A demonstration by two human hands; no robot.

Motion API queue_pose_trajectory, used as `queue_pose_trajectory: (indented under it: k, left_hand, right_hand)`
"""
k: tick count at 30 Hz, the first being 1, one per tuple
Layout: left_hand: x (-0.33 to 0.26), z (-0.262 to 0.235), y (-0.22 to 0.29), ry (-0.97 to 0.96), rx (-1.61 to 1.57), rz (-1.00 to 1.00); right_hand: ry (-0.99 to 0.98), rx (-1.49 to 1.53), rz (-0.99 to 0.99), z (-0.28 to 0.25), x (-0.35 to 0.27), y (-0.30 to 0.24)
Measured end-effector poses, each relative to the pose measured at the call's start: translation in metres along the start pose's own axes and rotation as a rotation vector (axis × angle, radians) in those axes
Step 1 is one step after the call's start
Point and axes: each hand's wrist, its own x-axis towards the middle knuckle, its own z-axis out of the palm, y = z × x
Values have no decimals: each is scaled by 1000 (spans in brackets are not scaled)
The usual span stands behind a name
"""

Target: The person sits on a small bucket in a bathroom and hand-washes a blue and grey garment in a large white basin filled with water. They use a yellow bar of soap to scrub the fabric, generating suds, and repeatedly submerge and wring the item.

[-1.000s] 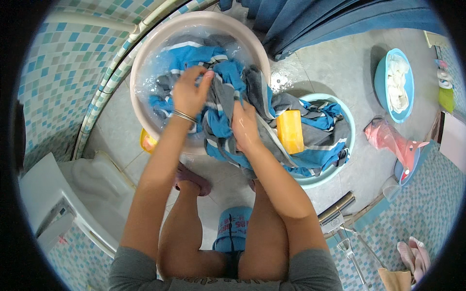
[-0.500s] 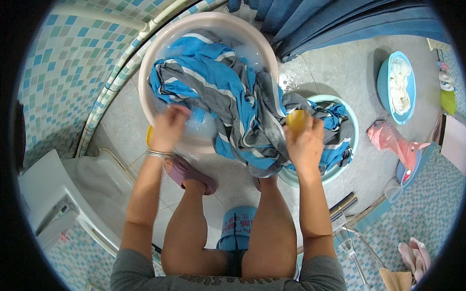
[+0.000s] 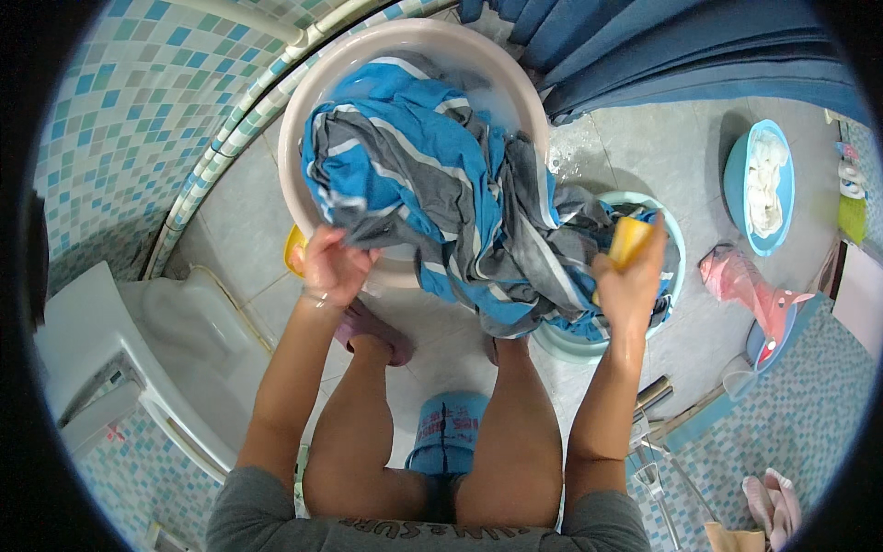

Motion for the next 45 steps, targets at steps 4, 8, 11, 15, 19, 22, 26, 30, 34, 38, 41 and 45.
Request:
queue_pose_trajectory:
  k: [4,8,11,15,19,22,26,30,34,38,41,45]
  left_hand:
    - [-38,-1,10,-177,-201,96]
    - [-47,13,29,-170,-254,163]
    - [-50,23,57,-170,-206,252]
    - [-28,14,66,-238,-170,256]
    - [-1,10,7,335,275,156]
    - [38,17,5,6,31,21]
    - [52,22,-3,-155,-64,-11]
    - [25,-5,11,-197,-90,55]
    - [20,-3,-10,-167,-89,63]
    - [-3,-15,6,-309,-31,119]
    - [-13,9,17,-721,178,140]
    - [-76,124,6,-151,31,-81]
  right_hand:
    - [40,197,22,-18,-7,-53]
    - [-360,532,-1,13,-22,-84]
    - [-836,894,-71,50,-30,-98]
    - [-932,581,-134,98,-38,-108]
    - [-700,698,-29,118,-31,-113]
    - [-256,612,-323,141,-14,-134]
    - [-310,557,-372,176,-11,-156]
    - [-273,451,-636,151,-60,-170]
    - [-150,448,-449,172,-24,-160]
    - [-197,440,-516,142,-74,-183]
    - [-172,440,-612,98,-107,-206]
    - [-389,269,-179,103,-67,-189]
